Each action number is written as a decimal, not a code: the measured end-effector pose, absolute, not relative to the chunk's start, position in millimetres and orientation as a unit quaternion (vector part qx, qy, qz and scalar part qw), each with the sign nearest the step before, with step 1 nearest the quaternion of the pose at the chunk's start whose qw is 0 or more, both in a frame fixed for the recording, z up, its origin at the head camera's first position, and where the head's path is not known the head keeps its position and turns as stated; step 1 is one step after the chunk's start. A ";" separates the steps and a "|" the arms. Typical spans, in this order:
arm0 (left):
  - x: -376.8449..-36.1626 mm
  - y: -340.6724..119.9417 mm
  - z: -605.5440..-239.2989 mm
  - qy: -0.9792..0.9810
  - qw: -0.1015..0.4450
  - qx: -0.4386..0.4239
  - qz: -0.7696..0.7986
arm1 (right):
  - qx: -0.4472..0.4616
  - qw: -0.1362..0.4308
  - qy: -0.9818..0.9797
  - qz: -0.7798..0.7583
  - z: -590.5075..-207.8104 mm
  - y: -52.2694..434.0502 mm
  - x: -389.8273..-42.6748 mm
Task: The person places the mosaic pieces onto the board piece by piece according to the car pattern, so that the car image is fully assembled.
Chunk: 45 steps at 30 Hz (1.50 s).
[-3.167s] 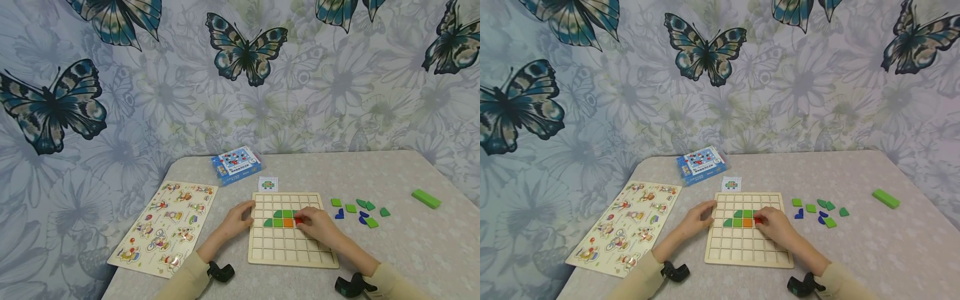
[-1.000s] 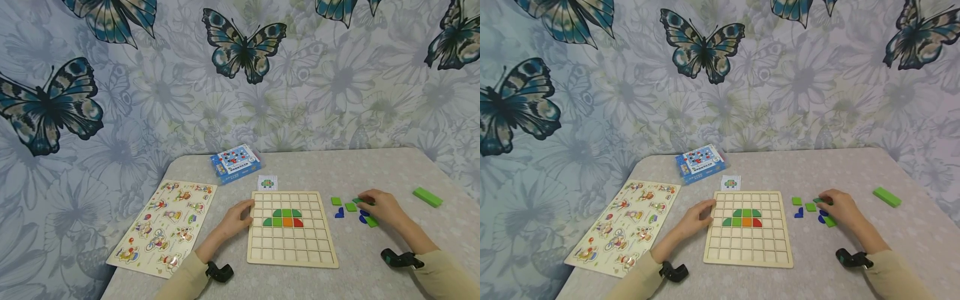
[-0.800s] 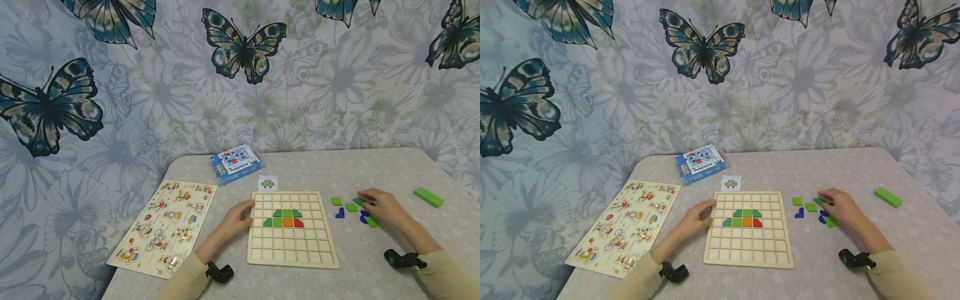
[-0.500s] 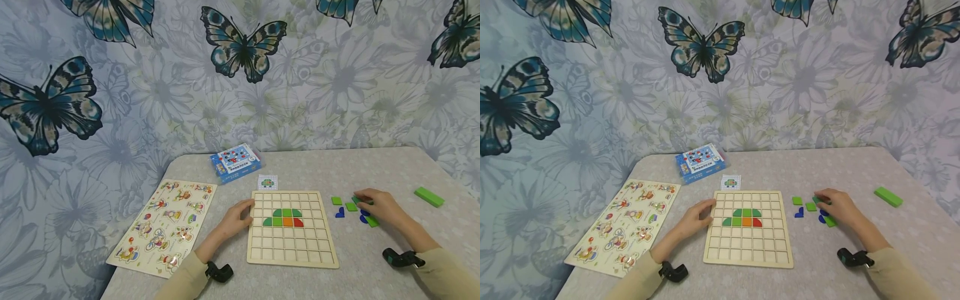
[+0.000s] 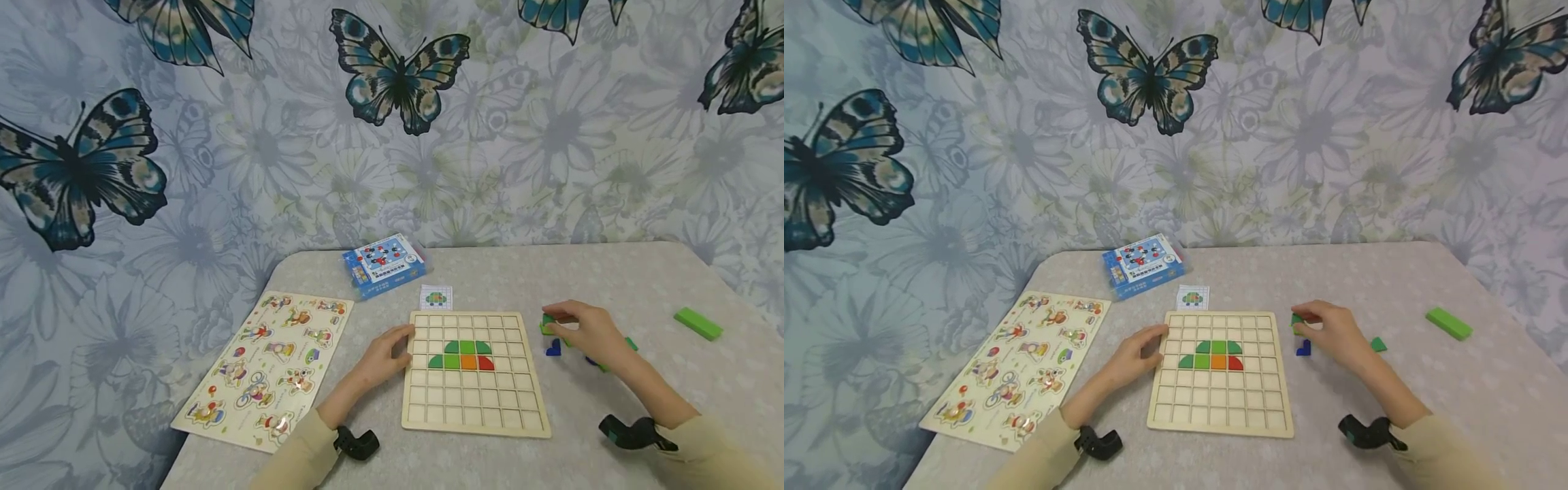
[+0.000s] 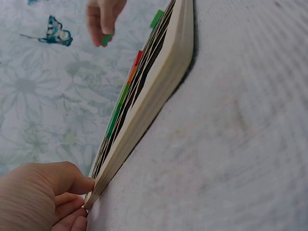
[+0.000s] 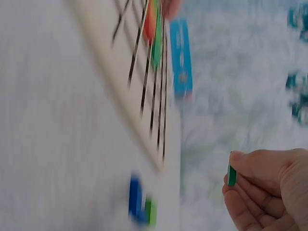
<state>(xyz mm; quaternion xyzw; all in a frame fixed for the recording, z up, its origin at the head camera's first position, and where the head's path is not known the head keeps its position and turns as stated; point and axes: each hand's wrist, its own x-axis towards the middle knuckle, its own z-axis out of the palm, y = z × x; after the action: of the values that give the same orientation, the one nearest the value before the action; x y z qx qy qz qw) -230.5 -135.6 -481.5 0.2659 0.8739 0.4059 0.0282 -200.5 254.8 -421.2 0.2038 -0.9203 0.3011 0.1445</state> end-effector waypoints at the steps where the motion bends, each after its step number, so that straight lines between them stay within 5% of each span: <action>1: -231.0 -135.9 -481.5 0.874 0.026 0.266 0.405 | 0.209 0.136 -0.917 0.310 -418.9 244.7 -197.8; 14: -230.4 -136.8 -481.8 0.874 0.027 0.270 0.403 | 0.223 0.061 -0.910 0.344 -449.2 180.7 -177.2; 37: -230.3 -136.2 -482.3 0.875 0.029 0.267 0.403 | 0.264 0.106 -0.905 0.317 -467.1 180.9 -174.8; 45: -230.9 -137.4 -482.4 0.874 0.024 0.272 0.402 | 0.246 0.138 -0.905 0.318 -442.9 207.7 -175.7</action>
<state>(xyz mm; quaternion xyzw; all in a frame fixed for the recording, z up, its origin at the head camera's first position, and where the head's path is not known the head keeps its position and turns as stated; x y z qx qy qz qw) -230.9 -137.4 -482.4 0.2721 0.8739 0.4020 0.0240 -175.7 207.7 -442.9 0.2462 -0.9052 0.3178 0.1382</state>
